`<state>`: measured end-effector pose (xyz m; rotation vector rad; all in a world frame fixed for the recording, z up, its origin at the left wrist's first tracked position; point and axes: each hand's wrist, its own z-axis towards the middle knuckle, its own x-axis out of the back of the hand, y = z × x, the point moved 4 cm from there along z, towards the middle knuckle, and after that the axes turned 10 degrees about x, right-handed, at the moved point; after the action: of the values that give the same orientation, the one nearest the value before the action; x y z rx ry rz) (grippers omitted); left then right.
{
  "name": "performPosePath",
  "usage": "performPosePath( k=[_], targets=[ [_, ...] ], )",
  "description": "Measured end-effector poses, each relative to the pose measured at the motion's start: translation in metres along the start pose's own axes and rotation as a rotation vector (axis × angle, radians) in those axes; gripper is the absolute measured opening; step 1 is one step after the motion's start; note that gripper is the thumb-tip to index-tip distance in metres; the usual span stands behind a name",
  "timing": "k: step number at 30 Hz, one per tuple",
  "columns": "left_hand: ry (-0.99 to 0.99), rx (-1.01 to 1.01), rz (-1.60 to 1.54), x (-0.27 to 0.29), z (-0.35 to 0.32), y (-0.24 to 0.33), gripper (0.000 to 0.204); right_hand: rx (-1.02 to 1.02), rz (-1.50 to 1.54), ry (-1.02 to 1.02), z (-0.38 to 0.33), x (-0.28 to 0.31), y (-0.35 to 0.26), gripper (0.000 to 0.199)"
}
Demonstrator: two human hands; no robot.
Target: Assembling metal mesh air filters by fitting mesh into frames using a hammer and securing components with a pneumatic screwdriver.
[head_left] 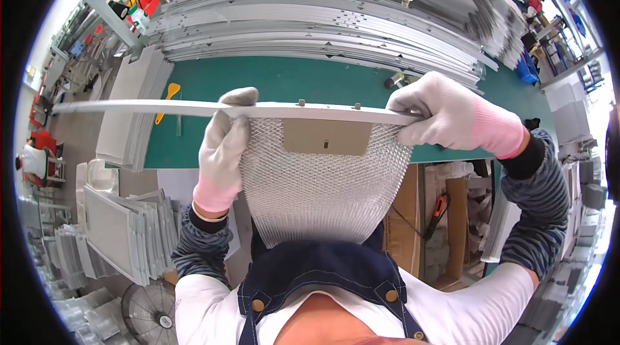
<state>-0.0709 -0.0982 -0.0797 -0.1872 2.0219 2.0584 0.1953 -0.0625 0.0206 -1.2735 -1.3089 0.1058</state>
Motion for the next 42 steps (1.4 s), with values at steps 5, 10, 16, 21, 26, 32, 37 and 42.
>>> performPosePath(
  k=[5,10,16,21,26,32,37,42],
  targets=[
    [-0.142,-0.046,-0.277,0.006,-0.01,-0.003,0.044,0.422,-0.413,0.181,-0.005,-0.021,-0.019,0.048],
    [-0.15,0.004,-0.111,-0.007,0.009,0.002,0.038,0.247,-0.678,0.25,0.003,-0.034,-0.026,0.069],
    [0.048,-0.082,0.704,-0.007,0.007,0.015,0.023,0.063,-0.188,0.306,0.042,-0.033,-0.008,0.037],
    [0.012,-1.216,1.488,-0.02,-0.02,0.092,0.039,0.071,-0.09,0.405,0.03,-0.033,0.003,0.044],
    [-0.707,-0.064,1.326,-0.079,0.076,0.096,0.024,0.0,-0.136,0.472,0.0,-0.021,0.017,0.046],
    [-0.361,0.155,0.78,-0.086,0.046,0.059,0.026,0.027,-0.005,0.572,-0.025,-0.017,0.045,0.047],
    [-0.365,0.132,0.674,-0.042,0.011,-0.033,0.019,-0.001,0.063,0.598,-0.017,-0.011,0.076,0.042],
    [-0.441,0.548,0.53,0.029,-0.085,-0.141,0.03,0.077,0.04,0.515,0.026,-0.013,0.096,0.039]
  ],
)
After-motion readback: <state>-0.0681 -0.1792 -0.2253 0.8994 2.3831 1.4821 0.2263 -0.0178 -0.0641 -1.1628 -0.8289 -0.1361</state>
